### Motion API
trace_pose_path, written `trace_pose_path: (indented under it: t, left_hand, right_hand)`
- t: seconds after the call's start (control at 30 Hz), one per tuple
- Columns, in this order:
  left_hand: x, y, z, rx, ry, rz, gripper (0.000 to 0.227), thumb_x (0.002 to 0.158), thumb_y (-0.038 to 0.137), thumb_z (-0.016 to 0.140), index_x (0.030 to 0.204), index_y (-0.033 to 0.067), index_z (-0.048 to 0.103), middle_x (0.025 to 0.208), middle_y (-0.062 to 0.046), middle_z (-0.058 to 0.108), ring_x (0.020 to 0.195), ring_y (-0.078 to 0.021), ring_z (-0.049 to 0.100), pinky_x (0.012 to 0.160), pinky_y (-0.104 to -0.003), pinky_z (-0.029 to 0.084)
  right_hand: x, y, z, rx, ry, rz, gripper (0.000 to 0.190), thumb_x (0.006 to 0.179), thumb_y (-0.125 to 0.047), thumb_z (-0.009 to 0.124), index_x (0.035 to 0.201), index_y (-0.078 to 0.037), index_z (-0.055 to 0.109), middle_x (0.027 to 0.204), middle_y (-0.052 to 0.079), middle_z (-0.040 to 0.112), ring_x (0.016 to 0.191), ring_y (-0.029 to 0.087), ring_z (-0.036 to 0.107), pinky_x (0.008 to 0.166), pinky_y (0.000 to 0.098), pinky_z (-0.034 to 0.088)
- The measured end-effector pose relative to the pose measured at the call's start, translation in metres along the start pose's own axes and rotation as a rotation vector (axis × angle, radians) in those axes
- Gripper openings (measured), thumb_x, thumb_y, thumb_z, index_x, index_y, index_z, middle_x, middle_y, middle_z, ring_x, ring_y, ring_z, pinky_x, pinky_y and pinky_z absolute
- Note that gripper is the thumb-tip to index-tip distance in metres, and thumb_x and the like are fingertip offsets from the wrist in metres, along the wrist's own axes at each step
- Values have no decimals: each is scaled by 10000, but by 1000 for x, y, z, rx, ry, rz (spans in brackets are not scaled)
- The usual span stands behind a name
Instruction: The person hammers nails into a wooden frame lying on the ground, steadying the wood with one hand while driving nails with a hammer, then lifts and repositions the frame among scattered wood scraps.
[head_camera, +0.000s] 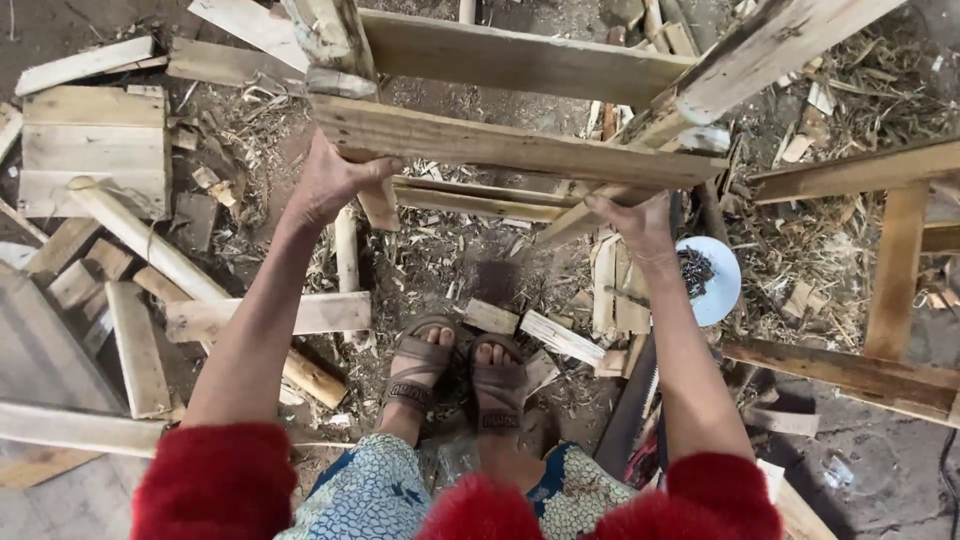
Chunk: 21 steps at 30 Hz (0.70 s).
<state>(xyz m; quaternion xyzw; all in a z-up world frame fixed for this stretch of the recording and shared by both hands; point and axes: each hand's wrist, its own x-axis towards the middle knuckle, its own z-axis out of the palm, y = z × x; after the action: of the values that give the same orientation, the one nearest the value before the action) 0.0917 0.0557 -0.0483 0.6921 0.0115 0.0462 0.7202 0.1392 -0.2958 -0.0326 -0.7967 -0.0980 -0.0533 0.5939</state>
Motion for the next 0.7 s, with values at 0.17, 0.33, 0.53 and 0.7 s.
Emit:
trace_pose_path:
  t: [0.17, 0.33, 0.53, 0.7]
  left_hand:
    - [-4, -13, -8, -2, 20, 8, 711, 681, 32, 840, 1274, 18, 447, 1106, -126, 573, 1043, -214, 504, 978, -463, 422]
    - [-7, -9, -6, 55, 40, -2, 669, 687, 39, 832, 1249, 5, 470, 1067, -138, 586, 1013, -219, 524, 948, -457, 436]
    - [-15, 11, 2, 97, 77, 14, 644, 679, 50, 846, 1219, -14, 500, 1019, -172, 603, 970, -236, 556, 896, -447, 467]
    - [-18, 10, 1, 130, 94, 1, 665, 671, 49, 846, 1228, -15, 488, 1027, -181, 596, 980, -241, 560, 898, -469, 457]
  right_hand:
    - [-4, -16, 11, 52, 54, -52, 905, 532, -109, 977, 1202, 118, 412, 1163, 195, 518, 1088, 235, 553, 1017, 403, 382]
    - [-5, -30, 15, 94, 87, -28, 920, 544, -126, 981, 1226, 102, 407, 1170, 188, 522, 1081, 233, 552, 986, 412, 381]
    - [-5, -26, 13, 153, 70, 129, 763, 587, -78, 927, 1198, 58, 490, 1021, 162, 587, 916, 184, 576, 753, 402, 472]
    - [-2, 9, 7, 155, 39, 114, 796, 597, -74, 940, 1228, 55, 473, 1062, 188, 564, 955, 217, 563, 875, 410, 467]
